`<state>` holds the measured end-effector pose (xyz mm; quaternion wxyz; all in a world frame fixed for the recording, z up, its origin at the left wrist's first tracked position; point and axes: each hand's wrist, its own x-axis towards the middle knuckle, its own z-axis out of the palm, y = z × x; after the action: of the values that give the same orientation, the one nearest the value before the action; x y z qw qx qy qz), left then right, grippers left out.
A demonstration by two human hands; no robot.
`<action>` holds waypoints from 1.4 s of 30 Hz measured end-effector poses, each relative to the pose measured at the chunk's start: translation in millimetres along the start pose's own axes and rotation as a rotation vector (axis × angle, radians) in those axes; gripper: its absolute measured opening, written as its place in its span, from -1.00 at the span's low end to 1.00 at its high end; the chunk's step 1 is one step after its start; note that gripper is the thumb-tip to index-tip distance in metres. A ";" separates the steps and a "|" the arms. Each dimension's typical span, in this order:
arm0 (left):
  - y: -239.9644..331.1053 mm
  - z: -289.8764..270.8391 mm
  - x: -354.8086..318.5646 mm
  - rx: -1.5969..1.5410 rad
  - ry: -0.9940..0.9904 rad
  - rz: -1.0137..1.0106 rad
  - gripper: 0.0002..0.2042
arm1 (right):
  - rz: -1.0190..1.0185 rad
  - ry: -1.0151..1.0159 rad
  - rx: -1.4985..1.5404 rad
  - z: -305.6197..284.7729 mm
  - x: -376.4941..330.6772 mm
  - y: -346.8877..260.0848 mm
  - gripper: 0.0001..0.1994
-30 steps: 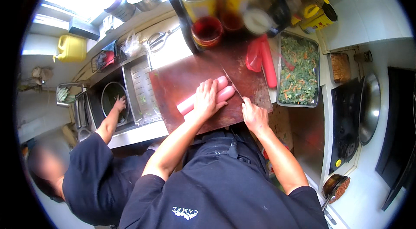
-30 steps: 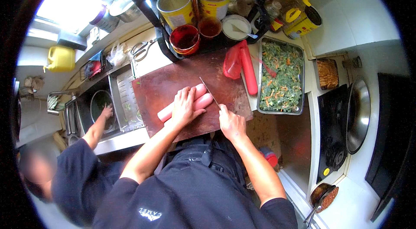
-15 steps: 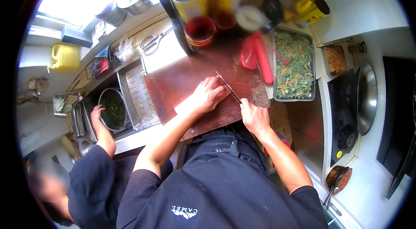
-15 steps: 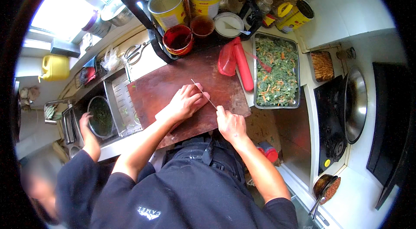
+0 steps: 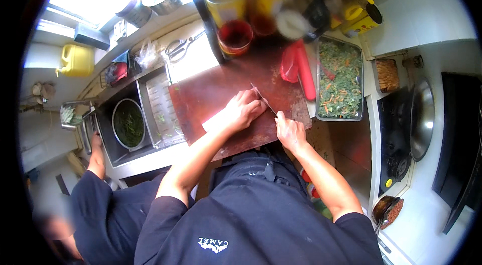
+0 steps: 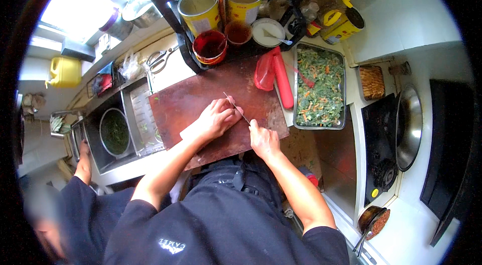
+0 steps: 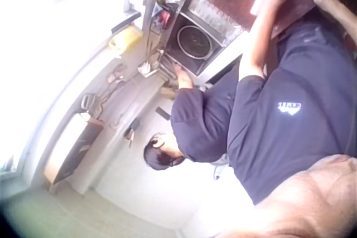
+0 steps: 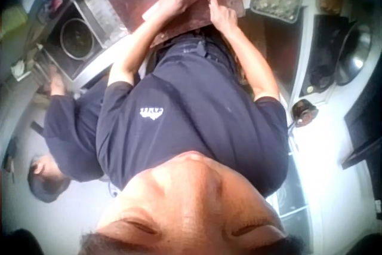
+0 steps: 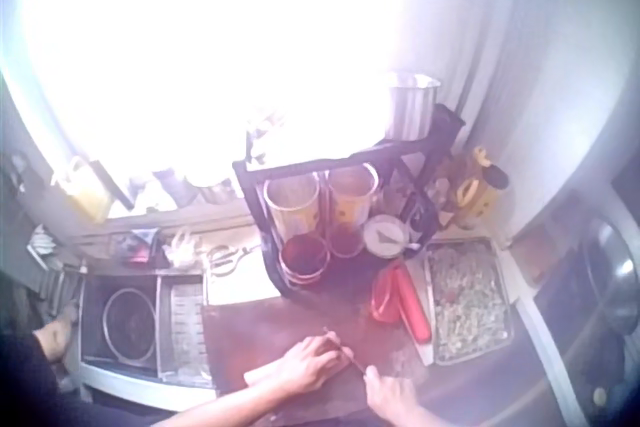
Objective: The person slices a large red sausage on a wooden cutting board using a cleaver and places the slices into a metal tray.
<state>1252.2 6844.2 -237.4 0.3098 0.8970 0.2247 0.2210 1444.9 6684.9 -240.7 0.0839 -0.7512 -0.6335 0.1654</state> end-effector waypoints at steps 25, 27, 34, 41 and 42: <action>-10.0 4.0 -17.8 0.016 0.024 -0.060 -0.84 | -0.001 -0.054 -0.032 -16.7 11.3 -15.2 -0.80; -12.8 4.8 -20.6 0.013 -0.019 -0.086 -0.83 | -0.018 -0.053 -0.037 -30.7 9.4 -23.3 -0.80; -14.3 6.8 -26.5 0.026 0.051 -0.064 -0.78 | -0.049 -0.069 -0.059 -35.0 4.1 -27.1 -0.77; -12.8 4.1 -26.5 -0.023 0.061 -0.042 -0.81 | -0.009 -0.078 -0.055 6.7 2.0 -14.5 -0.77; -10.7 0.9 -26.9 -0.037 0.081 -0.029 -0.81 | -0.013 -0.072 -0.059 8.7 1.5 -12.7 -0.78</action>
<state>1228.3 6836.9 -251.9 0.3202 0.8781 0.2457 0.2568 1430.3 6687.9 -244.7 0.0398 -0.7426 -0.6458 0.1732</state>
